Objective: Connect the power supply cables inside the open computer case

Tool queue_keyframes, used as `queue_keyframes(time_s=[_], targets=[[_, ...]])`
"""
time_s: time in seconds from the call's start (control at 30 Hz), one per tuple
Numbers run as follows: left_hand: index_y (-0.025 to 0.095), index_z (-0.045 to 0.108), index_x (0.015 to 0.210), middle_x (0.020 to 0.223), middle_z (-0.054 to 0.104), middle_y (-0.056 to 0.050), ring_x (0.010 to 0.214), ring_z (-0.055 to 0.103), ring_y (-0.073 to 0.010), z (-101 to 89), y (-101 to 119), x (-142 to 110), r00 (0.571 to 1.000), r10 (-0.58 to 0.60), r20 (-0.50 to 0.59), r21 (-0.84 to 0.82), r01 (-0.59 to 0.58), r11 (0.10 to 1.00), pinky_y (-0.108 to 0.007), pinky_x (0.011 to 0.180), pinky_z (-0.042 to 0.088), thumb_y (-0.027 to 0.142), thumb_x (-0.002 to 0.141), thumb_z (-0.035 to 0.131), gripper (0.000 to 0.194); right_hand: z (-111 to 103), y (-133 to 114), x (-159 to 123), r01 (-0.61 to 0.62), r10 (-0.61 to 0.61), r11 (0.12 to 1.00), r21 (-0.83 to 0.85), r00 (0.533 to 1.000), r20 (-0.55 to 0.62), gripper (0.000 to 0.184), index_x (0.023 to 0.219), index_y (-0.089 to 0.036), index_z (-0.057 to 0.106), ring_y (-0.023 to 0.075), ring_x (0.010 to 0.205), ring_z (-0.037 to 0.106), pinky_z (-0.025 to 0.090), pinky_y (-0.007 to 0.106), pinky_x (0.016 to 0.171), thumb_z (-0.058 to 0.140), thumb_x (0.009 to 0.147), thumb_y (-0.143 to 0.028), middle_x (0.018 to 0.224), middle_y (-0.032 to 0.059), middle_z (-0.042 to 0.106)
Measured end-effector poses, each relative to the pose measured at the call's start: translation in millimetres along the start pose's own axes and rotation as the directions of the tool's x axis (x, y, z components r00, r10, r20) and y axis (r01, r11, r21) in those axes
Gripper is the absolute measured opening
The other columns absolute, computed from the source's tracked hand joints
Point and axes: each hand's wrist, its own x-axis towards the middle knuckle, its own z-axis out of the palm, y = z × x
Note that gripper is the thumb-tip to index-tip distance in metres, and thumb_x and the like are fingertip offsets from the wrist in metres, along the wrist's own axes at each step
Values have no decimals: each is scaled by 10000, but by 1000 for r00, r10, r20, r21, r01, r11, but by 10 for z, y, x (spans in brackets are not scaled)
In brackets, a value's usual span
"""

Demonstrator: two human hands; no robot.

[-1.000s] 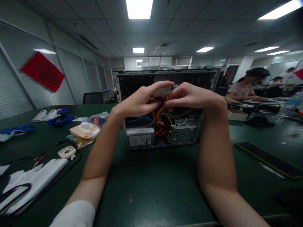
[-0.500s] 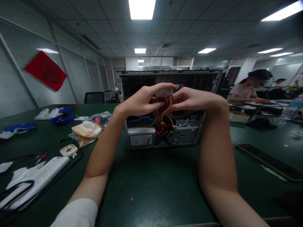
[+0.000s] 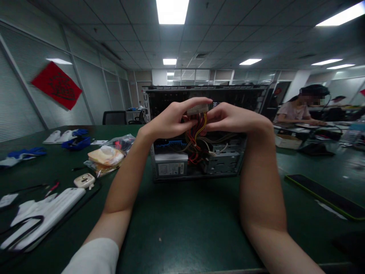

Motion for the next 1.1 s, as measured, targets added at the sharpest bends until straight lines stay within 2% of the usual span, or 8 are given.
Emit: queue_keyframes(time_s=[0.17, 0.37, 0.77, 0.97, 1.1], targets=[[176, 570, 1506, 1382, 719, -102, 1166, 715, -236, -25, 0, -8, 1000, 4, 2, 5, -4, 1000, -331, 1006, 599, 143, 873, 636, 638, 19, -19, 18, 8, -9, 999, -39, 1000, -12, 386, 906, -202, 845, 262, 917, 738, 557, 362, 836, 737, 867, -570, 941, 60, 825], [181, 589, 1493, 1397, 720, -109, 1295, 676, -274, -52, 17, -15, 1000, 6, -2, 16, -6, 1000, -372, 1093, 576, 128, 847, 667, 653, 15, -53, 0, -2, 2, 1000, -11, 1000, -29, 408, 924, -221, 840, 262, 900, 733, 552, 364, 820, 734, 852, -609, 903, 45, 818], [171, 592, 1491, 1413, 714, -123, 1256, 701, -245, -46, 2, -18, 999, 32, 24, 20, -32, 999, -340, 1071, 581, 122, 864, 643, 631, -11, -61, -48, 2, -2, 1000, -16, 1000, 6, 405, 911, -217, 847, 272, 967, 732, 558, 376, 885, 736, 866, -603, 977, 51, 826], [170, 582, 1498, 1401, 718, -120, 1272, 687, -258, -45, -1, -23, 1000, 15, 20, 7, -16, 1000, -375, 1094, 573, 123, 856, 654, 648, -2, -74, -22, -1, 1, 1000, -21, 1000, -21, 363, 876, -216, 835, 262, 901, 717, 548, 369, 831, 738, 849, -565, 921, 43, 820], [170, 578, 1494, 1406, 709, -120, 1290, 676, -259, -22, -17, -17, 1000, -10, 19, -41, 10, 999, -369, 1105, 564, 150, 869, 663, 631, 14, -126, 0, -44, 34, 994, -99, 995, -96, 278, 750, -210, 792, 246, 792, 694, 513, 347, 726, 690, 845, -450, 757, 38, 766]])
